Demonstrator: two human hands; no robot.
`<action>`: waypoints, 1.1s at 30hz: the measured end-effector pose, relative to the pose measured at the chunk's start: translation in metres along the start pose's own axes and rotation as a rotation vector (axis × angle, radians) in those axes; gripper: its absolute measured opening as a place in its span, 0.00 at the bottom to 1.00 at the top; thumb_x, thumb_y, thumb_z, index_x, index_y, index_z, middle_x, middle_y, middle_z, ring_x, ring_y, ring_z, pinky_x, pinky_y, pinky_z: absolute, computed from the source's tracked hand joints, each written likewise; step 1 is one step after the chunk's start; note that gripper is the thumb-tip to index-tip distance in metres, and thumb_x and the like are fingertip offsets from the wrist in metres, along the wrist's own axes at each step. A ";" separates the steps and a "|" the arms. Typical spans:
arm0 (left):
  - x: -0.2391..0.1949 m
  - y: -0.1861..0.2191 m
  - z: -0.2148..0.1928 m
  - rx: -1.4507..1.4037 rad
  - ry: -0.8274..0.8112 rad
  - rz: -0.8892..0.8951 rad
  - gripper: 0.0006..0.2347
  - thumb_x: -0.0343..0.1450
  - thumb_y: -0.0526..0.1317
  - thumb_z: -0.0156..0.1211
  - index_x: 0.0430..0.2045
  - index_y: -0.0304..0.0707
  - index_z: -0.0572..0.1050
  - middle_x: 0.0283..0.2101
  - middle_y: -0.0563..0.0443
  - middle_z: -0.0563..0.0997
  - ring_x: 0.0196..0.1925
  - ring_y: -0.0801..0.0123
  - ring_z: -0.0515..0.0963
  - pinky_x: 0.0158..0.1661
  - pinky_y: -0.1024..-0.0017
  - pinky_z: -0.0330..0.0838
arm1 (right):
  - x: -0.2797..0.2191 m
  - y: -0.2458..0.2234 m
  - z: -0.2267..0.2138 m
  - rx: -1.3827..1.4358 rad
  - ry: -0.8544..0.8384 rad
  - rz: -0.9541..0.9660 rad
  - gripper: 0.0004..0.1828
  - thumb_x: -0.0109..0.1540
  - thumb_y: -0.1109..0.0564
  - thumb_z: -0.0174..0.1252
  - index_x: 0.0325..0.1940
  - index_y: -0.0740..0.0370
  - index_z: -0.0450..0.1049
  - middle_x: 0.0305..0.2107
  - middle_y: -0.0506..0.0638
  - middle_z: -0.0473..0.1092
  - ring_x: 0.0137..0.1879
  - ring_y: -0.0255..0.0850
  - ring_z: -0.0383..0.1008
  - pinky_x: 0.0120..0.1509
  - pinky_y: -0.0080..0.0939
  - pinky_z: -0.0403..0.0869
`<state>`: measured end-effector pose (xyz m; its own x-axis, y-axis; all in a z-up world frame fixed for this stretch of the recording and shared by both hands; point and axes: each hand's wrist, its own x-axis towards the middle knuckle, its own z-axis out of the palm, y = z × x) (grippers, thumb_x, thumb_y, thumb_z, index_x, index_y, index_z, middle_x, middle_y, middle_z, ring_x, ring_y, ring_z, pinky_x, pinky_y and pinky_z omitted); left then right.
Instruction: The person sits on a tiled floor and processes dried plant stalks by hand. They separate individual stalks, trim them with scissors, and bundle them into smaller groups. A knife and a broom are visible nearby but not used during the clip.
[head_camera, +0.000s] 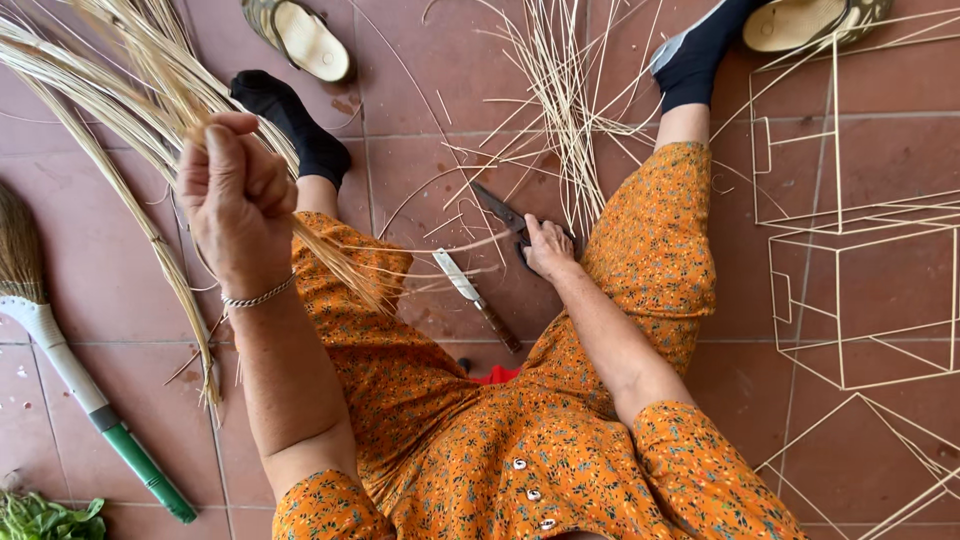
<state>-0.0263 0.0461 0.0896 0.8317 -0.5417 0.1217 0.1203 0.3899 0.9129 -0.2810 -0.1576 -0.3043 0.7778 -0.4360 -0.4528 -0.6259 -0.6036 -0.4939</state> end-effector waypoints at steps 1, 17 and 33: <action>-0.003 0.004 0.000 -0.015 -0.023 0.004 0.10 0.86 0.42 0.52 0.45 0.34 0.76 0.22 0.59 0.59 0.19 0.82 0.52 0.20 0.82 0.44 | 0.002 0.001 0.003 -0.008 -0.001 -0.036 0.39 0.57 0.56 0.64 0.71 0.56 0.57 0.50 0.65 0.67 0.58 0.63 0.67 0.59 0.61 0.69; -0.003 -0.002 -0.009 -0.059 0.056 -0.161 0.10 0.87 0.42 0.49 0.46 0.32 0.74 0.22 0.59 0.59 0.20 0.82 0.51 0.21 0.83 0.45 | 0.115 0.017 -0.108 0.079 0.297 0.555 0.63 0.51 0.34 0.74 0.78 0.54 0.44 0.72 0.64 0.42 0.76 0.67 0.39 0.76 0.72 0.48; 0.001 -0.009 -0.014 -0.035 0.122 -0.208 0.10 0.87 0.42 0.49 0.45 0.34 0.74 0.22 0.57 0.59 0.21 0.81 0.52 0.23 0.82 0.46 | 0.181 -0.005 -0.013 -0.095 0.451 -0.122 0.59 0.52 0.70 0.69 0.82 0.51 0.48 0.59 0.61 0.61 0.61 0.54 0.66 0.56 0.56 0.75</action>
<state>-0.0187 0.0526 0.0761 0.8461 -0.5198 -0.1178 0.3132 0.3060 0.8990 -0.1363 -0.2420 -0.3745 0.8060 -0.5916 -0.0177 -0.5366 -0.7179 -0.4435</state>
